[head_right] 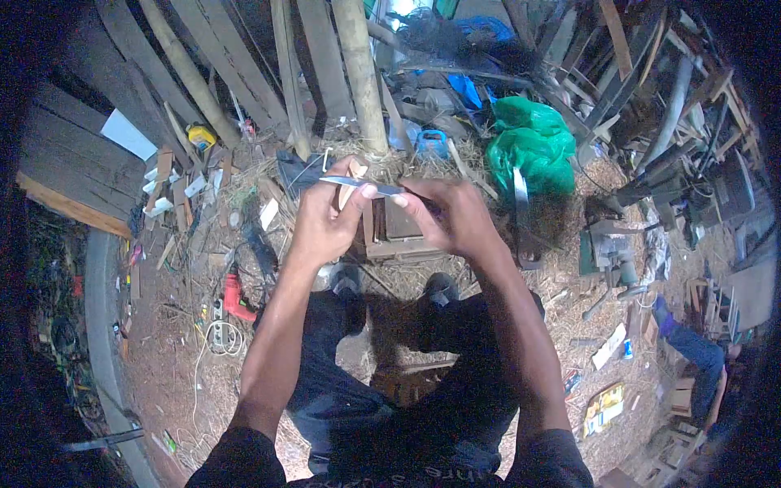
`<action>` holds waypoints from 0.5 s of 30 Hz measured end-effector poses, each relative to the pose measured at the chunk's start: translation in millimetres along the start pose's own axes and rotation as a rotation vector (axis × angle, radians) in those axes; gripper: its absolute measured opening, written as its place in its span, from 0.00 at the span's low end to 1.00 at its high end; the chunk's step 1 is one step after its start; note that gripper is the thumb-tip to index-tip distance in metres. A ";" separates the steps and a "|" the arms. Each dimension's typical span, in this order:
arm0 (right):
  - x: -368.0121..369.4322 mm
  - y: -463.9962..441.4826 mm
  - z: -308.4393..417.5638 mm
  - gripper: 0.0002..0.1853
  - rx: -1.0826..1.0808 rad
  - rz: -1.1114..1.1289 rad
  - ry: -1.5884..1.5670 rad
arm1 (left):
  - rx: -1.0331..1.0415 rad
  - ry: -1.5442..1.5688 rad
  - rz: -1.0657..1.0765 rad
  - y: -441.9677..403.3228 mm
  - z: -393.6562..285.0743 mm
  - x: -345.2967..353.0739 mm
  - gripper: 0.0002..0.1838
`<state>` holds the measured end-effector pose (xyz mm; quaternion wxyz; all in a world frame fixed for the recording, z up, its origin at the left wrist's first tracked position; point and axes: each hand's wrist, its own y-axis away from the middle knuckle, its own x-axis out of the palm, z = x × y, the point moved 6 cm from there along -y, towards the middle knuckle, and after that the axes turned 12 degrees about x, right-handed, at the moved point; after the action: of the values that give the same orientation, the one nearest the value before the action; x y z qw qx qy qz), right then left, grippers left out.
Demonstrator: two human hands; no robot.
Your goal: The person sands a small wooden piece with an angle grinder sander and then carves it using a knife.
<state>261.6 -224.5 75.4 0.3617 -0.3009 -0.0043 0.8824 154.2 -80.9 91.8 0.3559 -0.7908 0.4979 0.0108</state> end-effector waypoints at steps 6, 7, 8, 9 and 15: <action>0.6 0.4 0.2 0.17 -0.010 -0.068 0.076 | -0.131 -0.012 -0.034 1.8 1.3 1.5 0.15; 0.8 0.5 0.7 0.17 -0.013 -0.073 0.080 | -0.146 0.006 -0.044 2.5 2.7 2.6 0.15; 0.9 -0.3 0.3 0.17 -0.007 -0.074 0.102 | -0.159 0.023 -0.056 3.3 5.3 4.4 0.16; 1.9 -1.0 -0.2 0.17 -0.002 -0.075 0.123 | -0.173 0.039 -0.068 4.5 7.7 4.6 0.16; 3.8 -8.1 -14.5 0.19 -0.031 -0.046 0.010 | -0.207 0.006 -0.049 3.7 23.4 10.0 0.20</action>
<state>272.4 -219.1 63.2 0.3774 -0.3106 -0.0230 0.8721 164.2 -76.3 68.5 0.2709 -0.8353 0.4757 0.0511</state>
